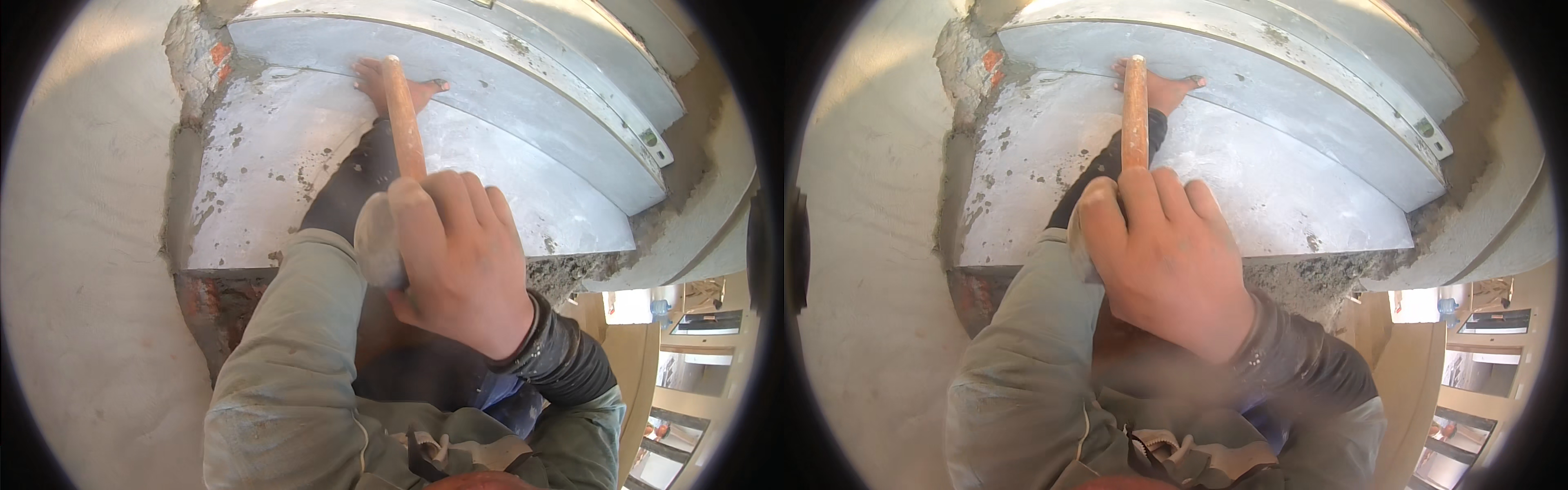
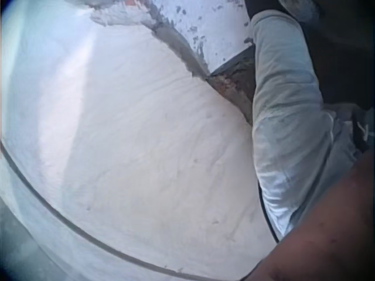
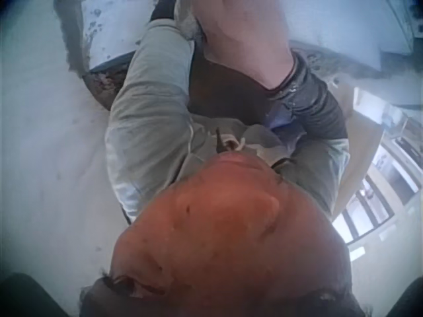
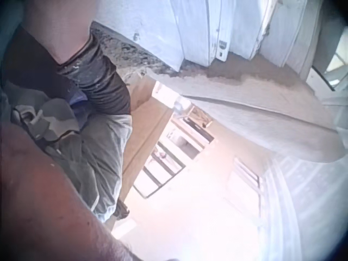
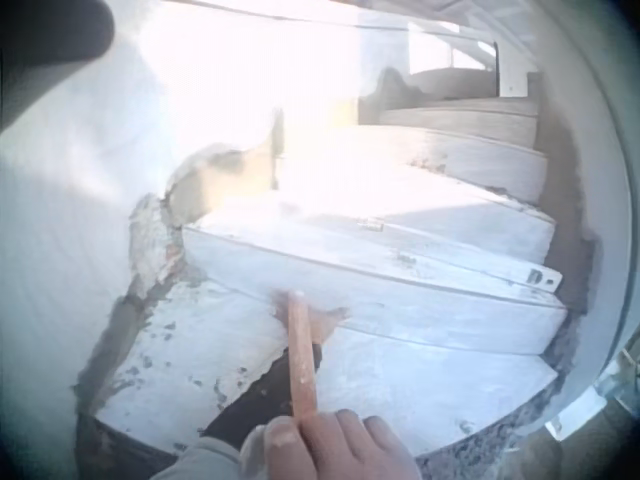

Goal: The person installs a stone tread on a spiral staircase by applying mortar with a trowel, positioning the tread, tapping it into place with a mallet, and wiping away excess mortar with a cloth.

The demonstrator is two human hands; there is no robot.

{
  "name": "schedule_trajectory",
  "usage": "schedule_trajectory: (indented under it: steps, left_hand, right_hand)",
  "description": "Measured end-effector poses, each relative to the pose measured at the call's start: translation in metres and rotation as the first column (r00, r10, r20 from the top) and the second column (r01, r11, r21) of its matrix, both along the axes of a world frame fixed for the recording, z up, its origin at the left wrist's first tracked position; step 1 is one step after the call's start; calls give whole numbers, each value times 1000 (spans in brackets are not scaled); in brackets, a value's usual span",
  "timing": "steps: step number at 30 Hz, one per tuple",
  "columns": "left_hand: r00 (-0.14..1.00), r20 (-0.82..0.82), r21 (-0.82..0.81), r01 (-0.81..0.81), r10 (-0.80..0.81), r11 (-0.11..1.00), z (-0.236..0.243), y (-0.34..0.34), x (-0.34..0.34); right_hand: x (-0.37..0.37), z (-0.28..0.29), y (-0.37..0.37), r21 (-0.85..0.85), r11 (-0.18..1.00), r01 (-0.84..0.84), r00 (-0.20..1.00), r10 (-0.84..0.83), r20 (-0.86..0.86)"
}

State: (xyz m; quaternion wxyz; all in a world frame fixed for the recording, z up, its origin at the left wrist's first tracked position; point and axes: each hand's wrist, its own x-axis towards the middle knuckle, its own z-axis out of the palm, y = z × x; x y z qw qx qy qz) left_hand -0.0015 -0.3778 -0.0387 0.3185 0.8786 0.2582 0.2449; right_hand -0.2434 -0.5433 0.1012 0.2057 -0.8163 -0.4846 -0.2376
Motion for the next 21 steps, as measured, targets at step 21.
schedule_trajectory:
  steps: [21]
  left_hand:
    - [943,327,-109,-27,62,994,-47,32,20]
  right_hand:
    - [61,-9,60,-195,981,21,999,-15,32]
